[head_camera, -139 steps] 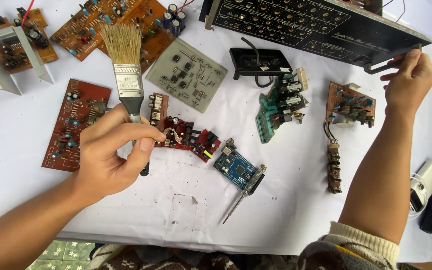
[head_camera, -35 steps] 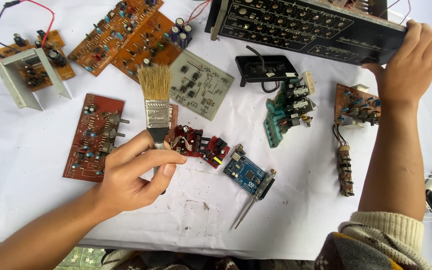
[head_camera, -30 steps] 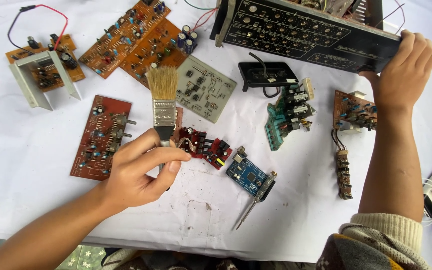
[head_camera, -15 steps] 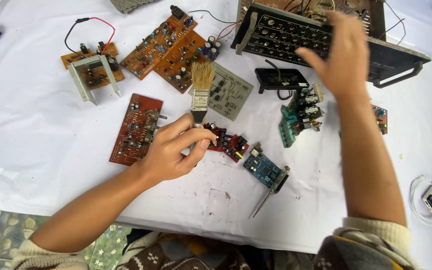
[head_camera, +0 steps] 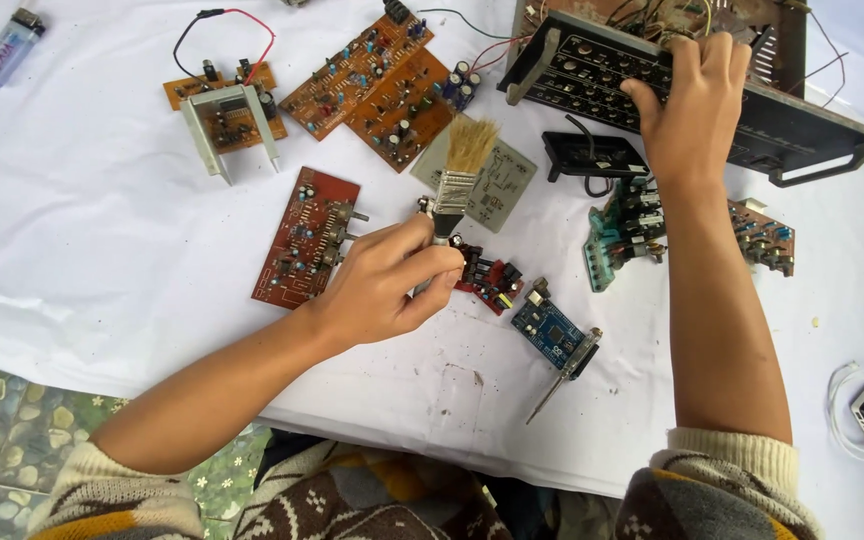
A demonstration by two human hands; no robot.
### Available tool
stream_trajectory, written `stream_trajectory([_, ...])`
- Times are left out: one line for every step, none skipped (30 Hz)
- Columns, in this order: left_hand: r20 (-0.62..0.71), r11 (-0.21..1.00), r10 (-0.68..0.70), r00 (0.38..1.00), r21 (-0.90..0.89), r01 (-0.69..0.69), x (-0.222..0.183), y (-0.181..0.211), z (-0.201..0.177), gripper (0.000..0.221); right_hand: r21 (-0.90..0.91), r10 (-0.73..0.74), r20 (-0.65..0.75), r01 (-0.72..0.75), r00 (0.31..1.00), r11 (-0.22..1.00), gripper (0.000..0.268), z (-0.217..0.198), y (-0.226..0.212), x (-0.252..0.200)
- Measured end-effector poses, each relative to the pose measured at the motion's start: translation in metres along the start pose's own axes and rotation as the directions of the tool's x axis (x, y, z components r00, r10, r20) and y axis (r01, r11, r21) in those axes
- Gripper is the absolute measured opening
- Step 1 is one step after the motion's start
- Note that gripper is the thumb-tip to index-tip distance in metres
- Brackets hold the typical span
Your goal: Cleaning and testing various electronic circuit boards using a brush and a probe tool.
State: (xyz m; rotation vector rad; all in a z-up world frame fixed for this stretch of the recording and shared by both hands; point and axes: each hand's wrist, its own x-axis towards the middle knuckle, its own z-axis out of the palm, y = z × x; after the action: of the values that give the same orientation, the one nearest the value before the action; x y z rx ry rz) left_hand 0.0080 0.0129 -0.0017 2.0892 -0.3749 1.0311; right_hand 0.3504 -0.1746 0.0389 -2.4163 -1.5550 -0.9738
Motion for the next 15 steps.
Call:
stream_trajectory([-0.005, 1.0, -0.007, 1.0, 0.004, 0.008, 0.0, 0.0, 0.0, 0.01, -0.004, -0.002, -0.012, 0.002, 1.0, 1.0, 0.045, 0.0, -0.001, 0.002])
stream_trajectory([-0.012, 1.0, -0.008, 1.0, 0.011, 0.008, 0.0, -0.002, 0.0, 0.01, -0.002, -0.011, -0.016, 0.01, 1.0, 1.0, 0.045, 0.002, 0.001, 0.003])
stream_trajectory([-0.017, 1.0, -0.015, 1.0, 0.016, 0.015, -0.001, -0.002, 0.001, 0.007, 0.002, -0.017, -0.023, 0.017, 1.0, 1.0, 0.045, 0.004, 0.002, 0.0])
stream_trajectory([-0.022, 1.0, -0.022, 1.0, 0.022, 0.022, -0.002, -0.002, 0.002, 0.006, 0.005, -0.023, -0.03, 0.023, 0.999, 1.0, 0.045, 0.005, 0.004, -0.003])
stream_trajectory([-0.021, 0.999, -0.024, 0.999, 0.02, 0.024, -0.002, -0.001, 0.001, 0.006, 0.005, -0.023, -0.028, 0.023, 0.999, 1.0, 0.045, 0.003, 0.001, -0.003])
stream_trajectory([-0.04, 0.999, -0.031, 0.999, 0.015, 0.031, -0.002, -0.001, 0.001, 0.006, 0.009, -0.005, -0.022, 0.005, 1.0, 1.0, 0.044, 0.002, -0.003, -0.003])
stream_trajectory([-0.062, 0.999, -0.035, 0.997, 0.012, 0.035, 0.0, -0.002, 0.001, 0.007, 0.011, 0.01, -0.02, -0.009, 1.0, 1.0, 0.044, 0.0, -0.004, -0.001])
stream_trajectory([-0.065, 0.999, -0.033, 0.997, 0.013, 0.034, 0.0, -0.002, 0.001, 0.007, 0.01, 0.007, -0.021, -0.007, 1.0, 1.0, 0.044, -0.001, -0.007, -0.002])
stream_trajectory([-0.075, 0.999, -0.036, 0.997, 0.013, 0.037, 0.0, -0.002, 0.0, 0.009, 0.01, 0.005, -0.039, -0.005, 0.999, 1.0, 0.043, -0.002, -0.01, -0.004])
stream_trajectory([-0.085, 0.999, -0.039, 0.996, 0.013, 0.04, 0.0, -0.002, 0.0, 0.011, 0.009, 0.004, -0.056, -0.003, 0.998, 1.0, 0.043, -0.003, -0.012, -0.006])
stream_trajectory([-0.088, 0.999, -0.04, 0.995, 0.014, 0.041, 0.0, -0.002, 0.0, 0.011, 0.009, 0.0, -0.056, 0.001, 0.998, 1.0, 0.043, -0.004, -0.015, -0.008])
stream_trajectory([-0.101, 0.999, -0.035, 0.994, 0.004, 0.035, 0.001, -0.001, -0.001, 0.01, 0.005, 0.002, -0.073, -0.001, 0.997, 1.0, 0.044, -0.004, -0.017, -0.01])
stream_trajectory([-0.111, 1.0, -0.031, 0.993, -0.007, 0.03, 0.0, -0.001, -0.001, 0.01, 0.002, 0.005, -0.088, -0.005, 0.996, 1.0, 0.047, -0.004, -0.019, -0.014])
stream_trajectory([-0.113, 0.999, -0.033, 0.993, -0.007, 0.033, 0.001, 0.0, -0.001, 0.01, 0.003, 0.003, -0.087, -0.003, 0.996, 1.0, 0.047, -0.006, -0.023, -0.016])
stream_trajectory([-0.111, 1.0, -0.017, 0.994, -0.011, 0.016, 0.001, 0.001, -0.002, 0.01, -0.01, 0.014, -0.093, -0.015, 0.996, 1.0, 0.046, -0.007, -0.026, -0.019])
